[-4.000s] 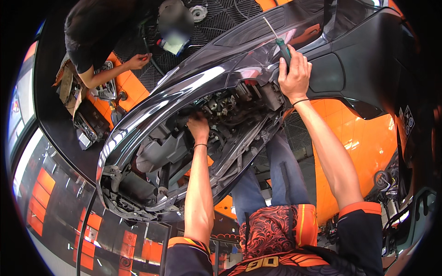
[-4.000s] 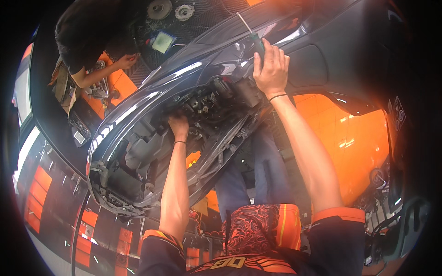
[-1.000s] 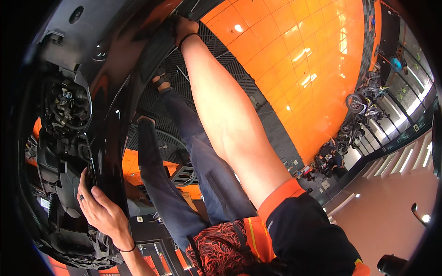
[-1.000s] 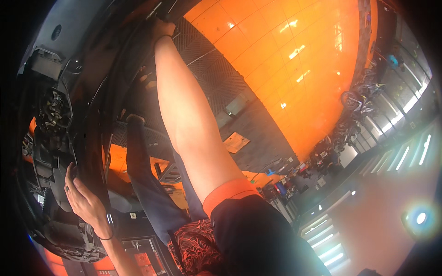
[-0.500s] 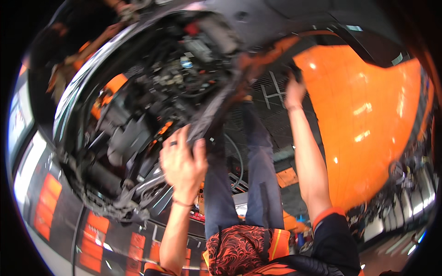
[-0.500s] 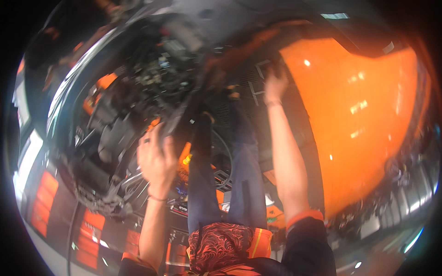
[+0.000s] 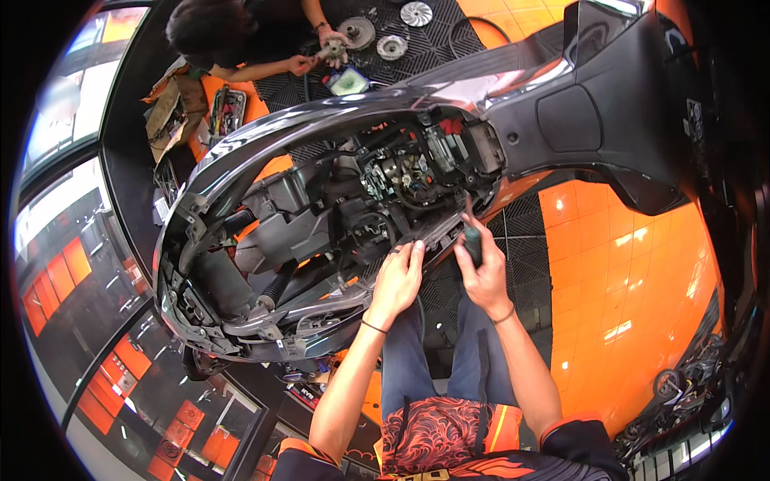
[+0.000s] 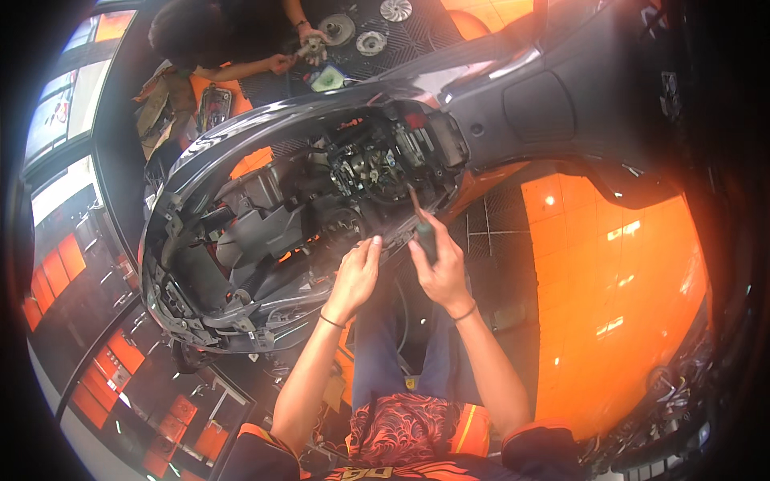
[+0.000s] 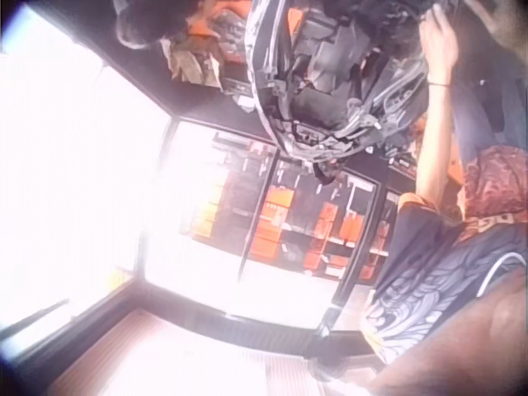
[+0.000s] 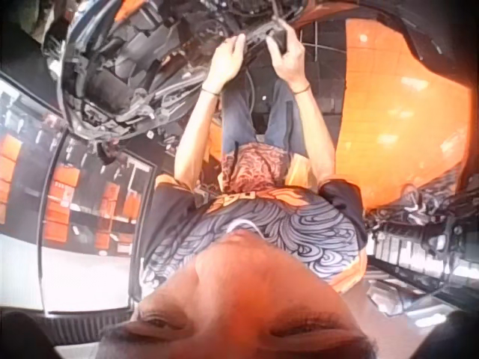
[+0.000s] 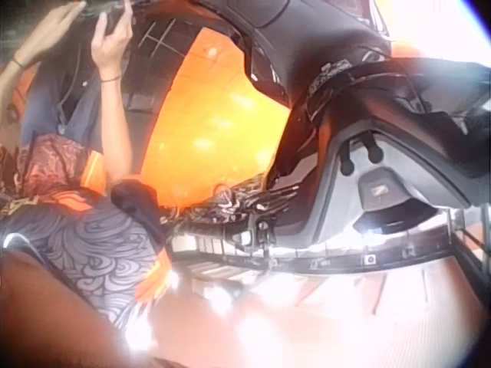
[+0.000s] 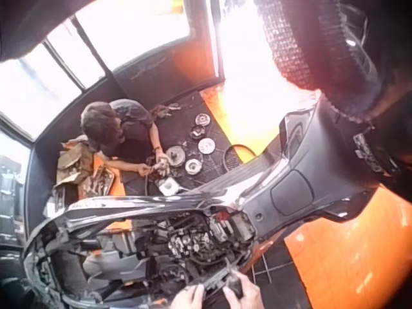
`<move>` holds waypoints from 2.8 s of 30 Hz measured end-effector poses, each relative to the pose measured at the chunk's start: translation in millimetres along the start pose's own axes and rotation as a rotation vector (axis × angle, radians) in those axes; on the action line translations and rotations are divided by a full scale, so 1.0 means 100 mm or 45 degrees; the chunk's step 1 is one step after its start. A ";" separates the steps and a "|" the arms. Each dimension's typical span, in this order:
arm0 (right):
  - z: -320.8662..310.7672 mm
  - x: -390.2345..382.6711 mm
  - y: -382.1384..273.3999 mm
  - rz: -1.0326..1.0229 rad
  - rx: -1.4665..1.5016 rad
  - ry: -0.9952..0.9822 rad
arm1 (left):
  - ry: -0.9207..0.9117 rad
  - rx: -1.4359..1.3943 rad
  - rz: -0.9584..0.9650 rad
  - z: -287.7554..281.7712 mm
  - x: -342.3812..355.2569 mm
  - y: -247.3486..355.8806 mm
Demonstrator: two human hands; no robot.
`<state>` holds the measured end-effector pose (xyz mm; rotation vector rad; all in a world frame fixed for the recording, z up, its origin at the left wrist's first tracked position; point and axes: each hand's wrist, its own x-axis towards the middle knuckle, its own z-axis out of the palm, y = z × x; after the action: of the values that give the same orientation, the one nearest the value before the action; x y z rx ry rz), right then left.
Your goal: The person removes the scooter seat, then uses a screwdriver and wrench to loosen and remove bolts from the scooter's frame. They manipulate internal components and wiring under the seat area, working on the scooter's mechanical assembly.
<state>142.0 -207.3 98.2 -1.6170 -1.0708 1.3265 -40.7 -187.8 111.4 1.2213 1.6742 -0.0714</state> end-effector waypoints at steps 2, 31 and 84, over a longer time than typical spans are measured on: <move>0.20 0.36 -0.09 -0.082 -0.080 -0.022 | -0.033 0.045 0.017 -0.19 0.16 0.00; 0.81 1.07 0.18 -0.171 -0.973 0.259 | 0.598 -0.161 -0.661 -0.16 2.67 -0.64; 0.77 1.10 0.24 -0.049 -0.973 0.270 | 0.251 -0.021 -0.228 -0.57 2.73 -1.00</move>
<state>80.8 -108.9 26.3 -2.1988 -1.5708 0.7129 -144.1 -20.5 -109.6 1.0919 1.9504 -0.0479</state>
